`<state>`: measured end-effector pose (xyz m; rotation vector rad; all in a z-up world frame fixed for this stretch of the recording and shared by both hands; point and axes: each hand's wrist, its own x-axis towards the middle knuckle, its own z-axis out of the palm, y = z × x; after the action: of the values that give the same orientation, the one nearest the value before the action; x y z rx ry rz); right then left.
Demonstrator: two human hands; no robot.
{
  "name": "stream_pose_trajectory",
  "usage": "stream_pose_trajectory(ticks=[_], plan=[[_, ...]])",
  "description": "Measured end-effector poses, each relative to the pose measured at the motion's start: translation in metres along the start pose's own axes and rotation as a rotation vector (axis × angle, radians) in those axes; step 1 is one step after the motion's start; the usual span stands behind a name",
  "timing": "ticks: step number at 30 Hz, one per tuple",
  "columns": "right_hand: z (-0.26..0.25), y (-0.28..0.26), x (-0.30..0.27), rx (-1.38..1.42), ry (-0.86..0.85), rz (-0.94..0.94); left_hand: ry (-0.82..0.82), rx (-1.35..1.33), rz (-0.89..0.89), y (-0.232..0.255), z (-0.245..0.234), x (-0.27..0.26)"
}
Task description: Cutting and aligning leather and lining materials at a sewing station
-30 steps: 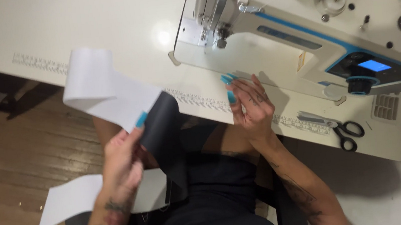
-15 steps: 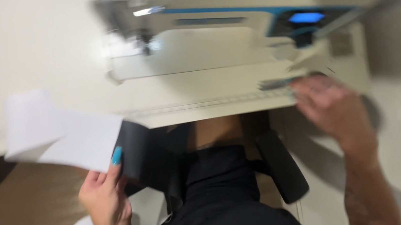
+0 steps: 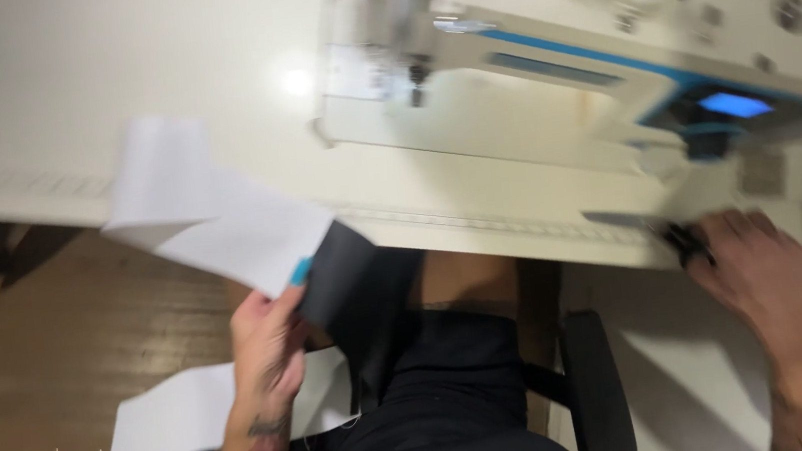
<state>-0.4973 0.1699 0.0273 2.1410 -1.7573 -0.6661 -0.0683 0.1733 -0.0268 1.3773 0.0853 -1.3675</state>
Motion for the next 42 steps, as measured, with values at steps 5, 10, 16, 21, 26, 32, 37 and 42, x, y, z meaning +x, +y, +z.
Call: stream_pose_trajectory(ticks=[5, 10, 16, 21, 26, 32, 37, 42], plan=[[-0.016, -0.011, 0.009, -0.070, -0.228, 0.081, 0.027, -0.030, 0.056, 0.010, 0.005, -0.004], [-0.048, -0.030, 0.021, 0.727, -0.518, 0.332, -0.026, -0.072, -0.005, 0.016, -0.003, -0.003], [-0.059, -0.096, 0.047, 1.277, -0.742, 0.132, 0.024, -0.143, 0.045, 0.025, 0.013, -0.008], [-0.086, -0.153, 0.063, 1.638, -0.744, -0.146, -0.070, -0.136, 0.169, 0.017, 0.007, 0.006], [-0.074, -0.175, 0.069, 1.796, -0.782, -0.177, -0.047, -0.170, 0.182, 0.009, -0.003, 0.018], [-0.102, -0.183, 0.087, 1.780, -0.842, -0.102, -0.074, -0.158, 0.133, 0.020, 0.006, 0.001], [-0.108, -0.198, 0.095, 1.775, -0.867, -0.127, -0.078, -0.158, 0.093, 0.016, 0.006, 0.000], [-0.113, -0.208, 0.096, 1.825, -0.807, -0.113, -0.077, -0.169, 0.069, 0.009, 0.002, 0.006]])
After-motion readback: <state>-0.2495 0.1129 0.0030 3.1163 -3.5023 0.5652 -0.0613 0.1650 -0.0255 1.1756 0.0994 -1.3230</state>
